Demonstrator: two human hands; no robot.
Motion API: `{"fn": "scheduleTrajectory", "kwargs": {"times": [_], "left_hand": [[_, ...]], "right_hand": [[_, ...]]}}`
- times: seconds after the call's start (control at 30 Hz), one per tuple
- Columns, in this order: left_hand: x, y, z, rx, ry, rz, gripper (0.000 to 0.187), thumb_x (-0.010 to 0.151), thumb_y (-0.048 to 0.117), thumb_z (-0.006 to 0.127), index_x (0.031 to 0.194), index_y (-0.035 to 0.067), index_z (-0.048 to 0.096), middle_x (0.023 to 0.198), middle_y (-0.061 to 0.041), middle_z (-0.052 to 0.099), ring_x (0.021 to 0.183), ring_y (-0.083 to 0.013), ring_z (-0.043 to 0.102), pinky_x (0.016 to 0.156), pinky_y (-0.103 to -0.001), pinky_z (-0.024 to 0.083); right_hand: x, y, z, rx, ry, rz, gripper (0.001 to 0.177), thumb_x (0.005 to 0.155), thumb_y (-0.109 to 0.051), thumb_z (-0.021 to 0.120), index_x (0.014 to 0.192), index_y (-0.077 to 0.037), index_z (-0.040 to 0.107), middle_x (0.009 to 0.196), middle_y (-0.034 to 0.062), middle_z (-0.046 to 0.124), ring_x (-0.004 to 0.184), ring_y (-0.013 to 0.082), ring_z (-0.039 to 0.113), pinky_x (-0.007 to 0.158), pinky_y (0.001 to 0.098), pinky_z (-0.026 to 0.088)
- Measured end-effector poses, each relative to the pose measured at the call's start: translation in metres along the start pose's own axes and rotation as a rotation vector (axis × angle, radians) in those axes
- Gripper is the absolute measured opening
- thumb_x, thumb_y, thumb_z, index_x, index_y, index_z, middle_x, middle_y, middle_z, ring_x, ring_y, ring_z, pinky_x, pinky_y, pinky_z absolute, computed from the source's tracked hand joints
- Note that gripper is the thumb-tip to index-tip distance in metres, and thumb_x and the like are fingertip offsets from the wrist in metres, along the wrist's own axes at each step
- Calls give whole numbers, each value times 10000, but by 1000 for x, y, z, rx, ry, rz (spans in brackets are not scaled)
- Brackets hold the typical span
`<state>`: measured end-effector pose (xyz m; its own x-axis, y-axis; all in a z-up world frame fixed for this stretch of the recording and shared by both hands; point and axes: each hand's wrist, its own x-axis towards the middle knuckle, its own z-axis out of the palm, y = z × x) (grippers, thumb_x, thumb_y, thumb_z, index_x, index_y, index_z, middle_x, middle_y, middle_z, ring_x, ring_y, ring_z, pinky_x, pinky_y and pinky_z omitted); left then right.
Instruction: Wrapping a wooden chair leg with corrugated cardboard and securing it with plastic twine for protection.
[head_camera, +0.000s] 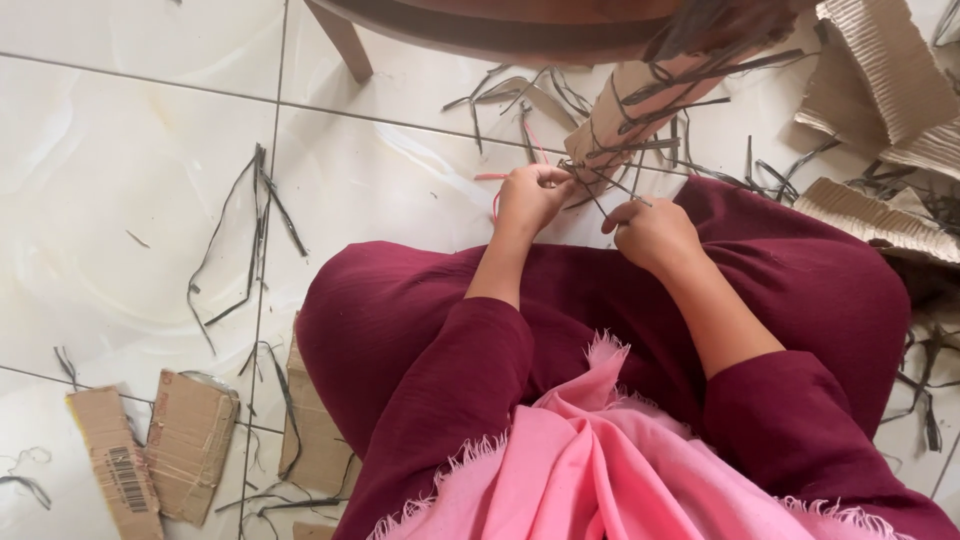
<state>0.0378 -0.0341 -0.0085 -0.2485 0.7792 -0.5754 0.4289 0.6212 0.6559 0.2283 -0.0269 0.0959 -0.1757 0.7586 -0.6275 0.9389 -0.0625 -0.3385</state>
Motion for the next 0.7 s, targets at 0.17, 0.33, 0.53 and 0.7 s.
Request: {"fn": "scheduleTrajectory", "kwargs": {"times": [0.17, 0.33, 0.53, 0.7], "left_hand": [[-50, 54, -39, 21, -10, -7, 181, 768, 371, 811, 949, 375, 810, 910, 96, 794, 1037, -232, 745, 943, -394, 575], [-55, 66, -44, 46, -21, -50, 223, 771, 360, 827, 993, 353, 811, 933, 70, 812, 1065, -230, 748, 949, -370, 547], [-19, 24, -16, -105, -80, -116, 329, 708, 391, 878, 1021, 314, 812, 956, 21, 815, 1065, -234, 744, 943, -350, 559], [-21, 28, -17, -210, -107, -148, 409, 626, 415, 925, 1001, 291, 823, 904, -13, 811, 981, -222, 746, 908, -309, 546]], "right_hand": [[-4, -3, -5, 22, -75, -48, 334, 913, -130, 526, 1035, -226, 822, 1022, 237, 759, 1055, 455, 699, 913, 551, 567], [-3, -1, -2, 19, -87, -80, 334, 895, -144, 546, 1050, -253, 822, 976, 198, 764, 1017, 424, 716, 885, 529, 578], [-9, -15, 1, 51, -122, -171, 318, 907, -185, 539, 1046, -267, 813, 1022, 221, 763, 1060, 460, 689, 949, 564, 561], [-12, -25, 10, 134, -139, -239, 322, 882, -198, 606, 1155, -223, 776, 1064, 192, 770, 1101, 438, 685, 1009, 547, 539]]}}
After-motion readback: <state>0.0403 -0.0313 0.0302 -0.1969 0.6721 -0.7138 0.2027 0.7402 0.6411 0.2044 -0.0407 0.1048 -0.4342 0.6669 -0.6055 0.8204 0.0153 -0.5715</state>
